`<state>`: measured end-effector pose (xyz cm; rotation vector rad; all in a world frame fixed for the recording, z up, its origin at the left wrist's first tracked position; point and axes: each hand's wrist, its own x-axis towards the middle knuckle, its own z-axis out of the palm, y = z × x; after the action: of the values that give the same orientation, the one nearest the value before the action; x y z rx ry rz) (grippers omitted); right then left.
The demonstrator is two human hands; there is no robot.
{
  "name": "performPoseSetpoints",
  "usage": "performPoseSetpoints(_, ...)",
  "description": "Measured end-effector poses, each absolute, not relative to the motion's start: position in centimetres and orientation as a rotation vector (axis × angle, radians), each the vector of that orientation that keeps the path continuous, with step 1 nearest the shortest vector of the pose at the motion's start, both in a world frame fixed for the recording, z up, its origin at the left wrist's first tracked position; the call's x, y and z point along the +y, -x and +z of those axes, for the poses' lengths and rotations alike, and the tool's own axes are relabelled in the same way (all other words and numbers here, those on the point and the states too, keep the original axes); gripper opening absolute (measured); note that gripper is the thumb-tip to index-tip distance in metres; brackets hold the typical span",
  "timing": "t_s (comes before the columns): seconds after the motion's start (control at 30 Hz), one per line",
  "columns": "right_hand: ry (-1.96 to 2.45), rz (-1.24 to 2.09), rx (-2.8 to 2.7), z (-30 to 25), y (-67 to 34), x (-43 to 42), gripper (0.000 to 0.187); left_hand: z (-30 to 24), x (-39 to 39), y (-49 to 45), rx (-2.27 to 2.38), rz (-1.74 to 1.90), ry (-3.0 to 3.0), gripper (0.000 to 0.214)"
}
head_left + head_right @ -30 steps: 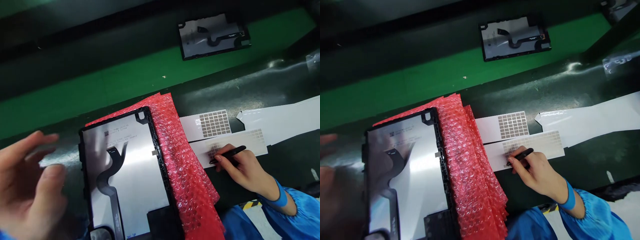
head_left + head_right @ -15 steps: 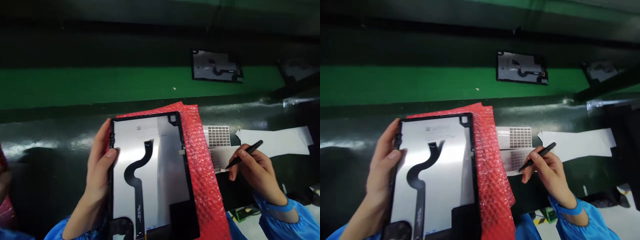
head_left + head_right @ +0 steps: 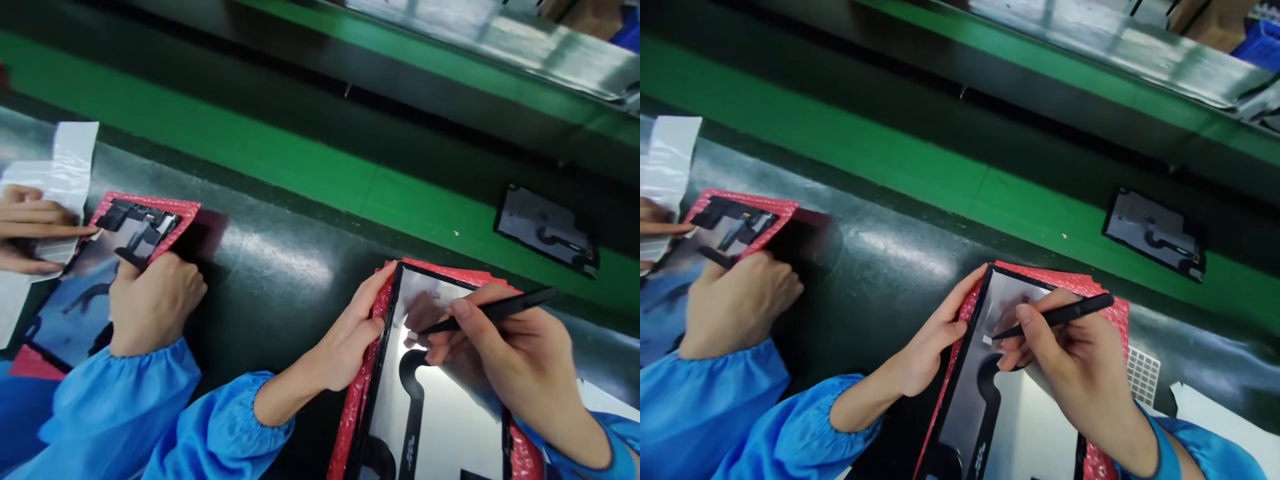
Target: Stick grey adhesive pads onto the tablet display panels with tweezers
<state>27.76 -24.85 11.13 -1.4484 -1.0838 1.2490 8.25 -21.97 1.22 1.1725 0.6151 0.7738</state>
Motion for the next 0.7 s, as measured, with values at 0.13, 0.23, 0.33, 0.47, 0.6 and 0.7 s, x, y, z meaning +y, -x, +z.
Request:
performPoseSetpoints(0.13,1.489,1.299,-1.058,10.3,-27.5,-24.0,0.027,1.4,-22.0,-8.0,0.563,0.784,-1.234,0.070)
performPoseSetpoints(0.23,1.527,1.297,-1.081,10.0,-27.8,-24.2,0.024,1.7,-21.9,-7.9,0.552,0.790,-1.265,0.069)
performPoseSetpoints(0.33,1.538,1.333,-1.125,9.6,-28.2,-24.4,0.024,1.6,-22.0,-8.0,0.556,0.793,-1.273,0.067)
performPoseSetpoints(0.47,1.599,1.316,-1.114,9.5,-28.3,-24.4,0.028,1.0,-22.2,-8.3,0.551,0.851,-1.311,0.066)
performPoseSetpoints(0.6,1.687,1.266,-1.162,9.7,-28.4,-24.3,0.031,1.3,-22.2,-8.1,0.570,0.805,-1.302,0.068)
performPoseSetpoints(0.7,1.740,1.226,-1.202,9.8,-28.5,-24.2,0.032,1.9,-22.2,-7.8,0.580,0.764,-1.281,0.070)
